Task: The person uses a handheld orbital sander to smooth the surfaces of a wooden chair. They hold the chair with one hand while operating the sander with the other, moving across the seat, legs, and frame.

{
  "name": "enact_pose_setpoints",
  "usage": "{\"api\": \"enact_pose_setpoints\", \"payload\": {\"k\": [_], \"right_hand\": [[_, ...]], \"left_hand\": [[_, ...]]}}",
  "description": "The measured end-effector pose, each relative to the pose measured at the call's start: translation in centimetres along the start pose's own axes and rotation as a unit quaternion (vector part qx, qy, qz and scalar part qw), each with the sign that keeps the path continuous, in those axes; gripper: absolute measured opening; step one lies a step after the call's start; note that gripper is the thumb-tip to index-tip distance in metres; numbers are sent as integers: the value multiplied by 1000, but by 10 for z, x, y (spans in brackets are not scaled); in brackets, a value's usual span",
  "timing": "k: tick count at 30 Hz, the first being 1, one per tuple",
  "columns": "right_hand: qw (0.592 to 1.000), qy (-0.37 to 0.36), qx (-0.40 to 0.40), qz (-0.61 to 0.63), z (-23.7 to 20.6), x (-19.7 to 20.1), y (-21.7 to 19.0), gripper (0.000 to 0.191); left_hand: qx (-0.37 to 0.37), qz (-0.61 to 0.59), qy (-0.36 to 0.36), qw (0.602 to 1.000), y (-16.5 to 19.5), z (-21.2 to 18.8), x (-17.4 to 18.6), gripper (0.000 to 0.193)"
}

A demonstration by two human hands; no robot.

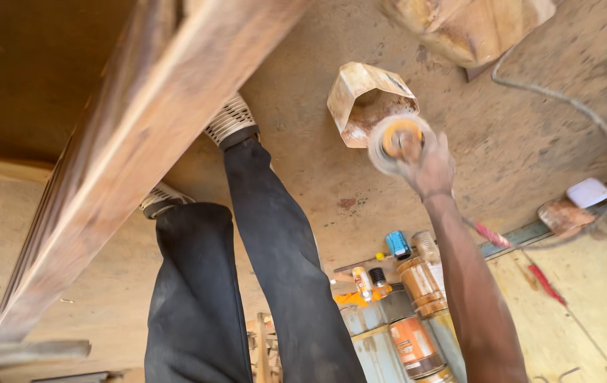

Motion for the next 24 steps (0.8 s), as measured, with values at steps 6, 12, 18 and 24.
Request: {"api": "enact_pose_setpoints", "payload": {"k": [6,12,18,24], "right_hand": [[995,-12,81,-64,-112,52,-27,78],[992,-63,-29,-108,-195,108,-59,76],[980,-126,-113,-107,-257,166,-106,70],[970,-102,-122,-181,-296,261,-197,77]], "left_hand": [[-10,-43,-46,998,-18,22,-1,45],[-133,-42,-138,981,61,68,-10,42],[-202,-94,-192,956,112,49,7,40],[-204,-203,-181,941,158,-76,56,53]]}}
Point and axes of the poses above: each hand's wrist, its own z-axis towards the middle knuckle, its own x-axis out of the back of the hand, y = z × x, the point moved 6 cm from there along z, towards the middle knuckle, and after that the axes turned 7 degrees about x, right-handed, at the moved point
